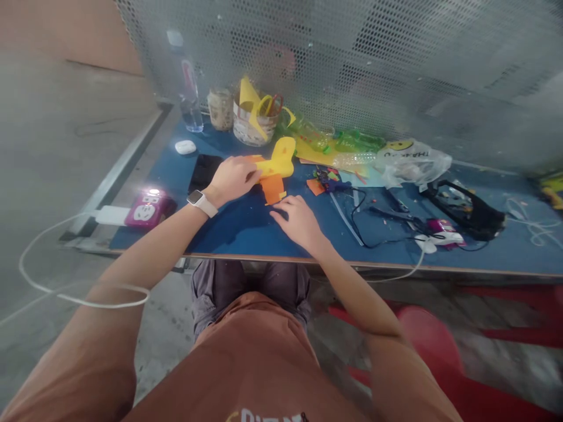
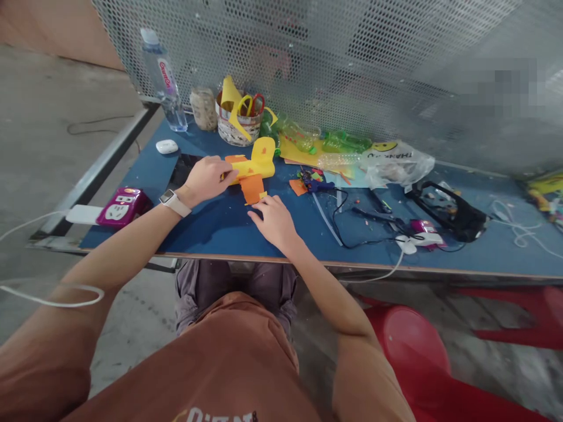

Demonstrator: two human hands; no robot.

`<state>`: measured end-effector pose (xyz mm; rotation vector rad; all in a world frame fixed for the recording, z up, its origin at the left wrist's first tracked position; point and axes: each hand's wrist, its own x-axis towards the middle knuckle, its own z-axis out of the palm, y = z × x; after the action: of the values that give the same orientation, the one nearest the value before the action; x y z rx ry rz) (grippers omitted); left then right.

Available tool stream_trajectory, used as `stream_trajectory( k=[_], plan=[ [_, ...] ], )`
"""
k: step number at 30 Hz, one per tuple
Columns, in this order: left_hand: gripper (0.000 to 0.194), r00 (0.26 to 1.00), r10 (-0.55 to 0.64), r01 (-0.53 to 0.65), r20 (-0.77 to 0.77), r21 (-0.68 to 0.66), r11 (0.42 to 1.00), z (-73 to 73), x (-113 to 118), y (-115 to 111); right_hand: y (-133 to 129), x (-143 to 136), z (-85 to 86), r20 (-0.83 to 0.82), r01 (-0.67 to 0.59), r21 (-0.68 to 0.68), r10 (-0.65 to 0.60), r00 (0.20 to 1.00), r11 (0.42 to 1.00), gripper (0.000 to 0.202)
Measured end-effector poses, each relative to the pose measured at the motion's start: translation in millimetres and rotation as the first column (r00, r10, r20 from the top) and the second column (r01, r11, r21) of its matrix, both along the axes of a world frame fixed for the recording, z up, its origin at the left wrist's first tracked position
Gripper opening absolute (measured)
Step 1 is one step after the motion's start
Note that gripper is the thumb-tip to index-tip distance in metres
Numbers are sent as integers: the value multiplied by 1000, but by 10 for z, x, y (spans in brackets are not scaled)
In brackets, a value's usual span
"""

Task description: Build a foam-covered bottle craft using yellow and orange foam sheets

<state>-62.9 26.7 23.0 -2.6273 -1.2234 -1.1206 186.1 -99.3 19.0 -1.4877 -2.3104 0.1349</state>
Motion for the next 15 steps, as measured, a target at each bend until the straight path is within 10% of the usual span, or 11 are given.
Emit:
stream_trajectory(
  k=[9, 15],
  plan=[
    [37, 999, -30, 31, -18, 13, 999, -14, 20, 1, 151, -242, -19, 5, 89, -39, -89, 996, 995, 22],
    [38, 1000, -24, 24, -7, -32, 999, 26, 28, -23, -361, 227, 447, -291, -342, -223, 273, 917, 913, 38]
  ],
)
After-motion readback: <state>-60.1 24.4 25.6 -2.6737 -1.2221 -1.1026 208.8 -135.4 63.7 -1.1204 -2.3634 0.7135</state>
